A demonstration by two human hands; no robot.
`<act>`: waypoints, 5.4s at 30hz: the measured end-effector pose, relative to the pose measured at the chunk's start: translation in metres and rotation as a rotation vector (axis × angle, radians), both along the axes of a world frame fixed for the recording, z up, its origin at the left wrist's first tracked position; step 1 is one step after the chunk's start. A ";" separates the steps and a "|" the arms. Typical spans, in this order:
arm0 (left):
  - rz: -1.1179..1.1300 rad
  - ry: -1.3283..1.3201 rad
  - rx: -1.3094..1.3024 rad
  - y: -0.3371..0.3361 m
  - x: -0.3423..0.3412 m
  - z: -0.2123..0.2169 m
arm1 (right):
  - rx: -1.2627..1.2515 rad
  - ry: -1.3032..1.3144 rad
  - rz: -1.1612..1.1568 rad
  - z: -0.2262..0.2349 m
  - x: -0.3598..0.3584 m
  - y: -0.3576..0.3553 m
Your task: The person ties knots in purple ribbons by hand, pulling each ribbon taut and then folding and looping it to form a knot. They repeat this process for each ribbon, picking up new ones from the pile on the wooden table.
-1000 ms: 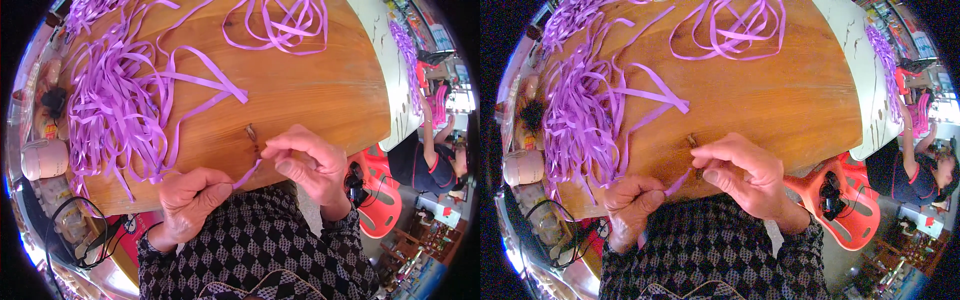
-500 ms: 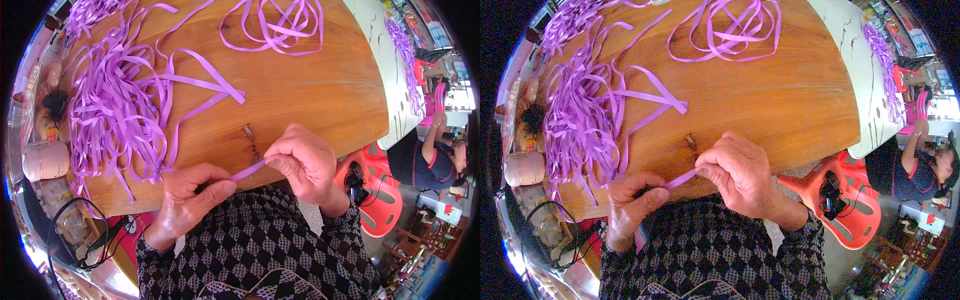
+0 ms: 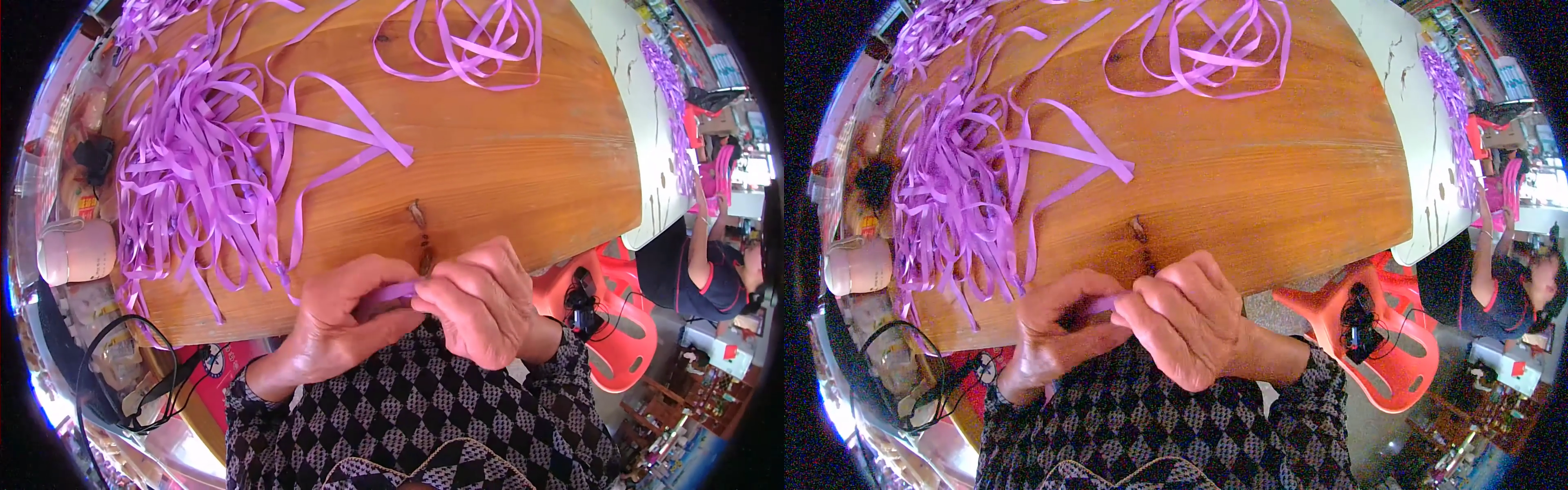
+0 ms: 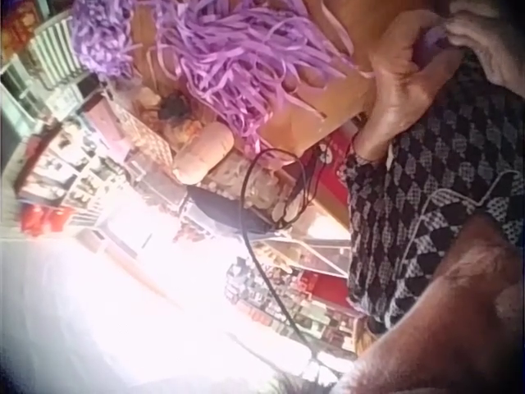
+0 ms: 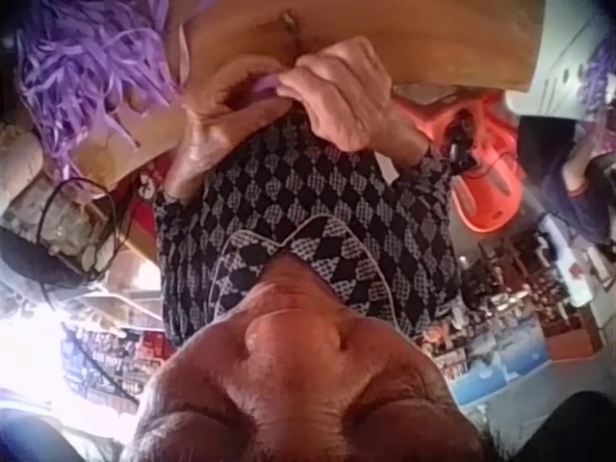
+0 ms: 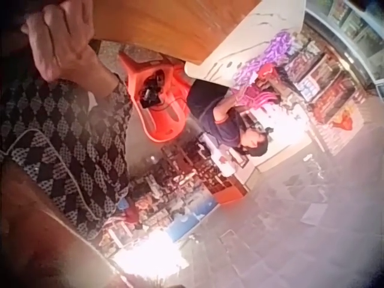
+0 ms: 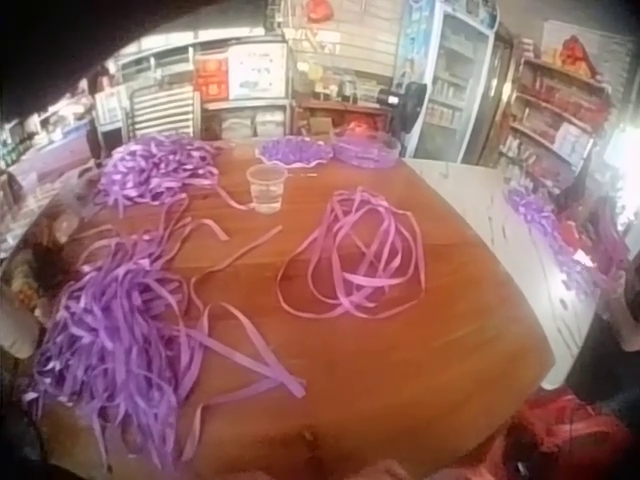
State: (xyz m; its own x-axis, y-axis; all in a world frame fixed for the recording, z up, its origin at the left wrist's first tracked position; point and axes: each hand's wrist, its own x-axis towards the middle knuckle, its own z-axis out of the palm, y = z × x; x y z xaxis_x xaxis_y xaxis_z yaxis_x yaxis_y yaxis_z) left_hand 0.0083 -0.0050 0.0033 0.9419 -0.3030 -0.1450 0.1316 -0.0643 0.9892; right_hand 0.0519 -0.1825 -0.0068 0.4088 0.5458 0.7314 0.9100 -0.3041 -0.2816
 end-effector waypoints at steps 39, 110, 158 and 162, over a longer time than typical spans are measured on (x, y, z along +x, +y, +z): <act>0.204 0.450 -0.471 -0.005 -0.001 0.003 | 0.474 1.142 0.163 -0.002 -0.014 0.003; 0.173 0.099 -0.020 -0.006 0.002 0.011 | 0.250 0.736 0.175 0.001 0.003 -0.008; 0.261 0.352 -0.173 0.010 0.002 0.014 | 0.140 0.619 0.165 0.004 0.010 -0.012; 0.212 -0.259 0.430 0.010 0.005 0.011 | 0.150 0.615 0.178 0.001 0.010 -0.009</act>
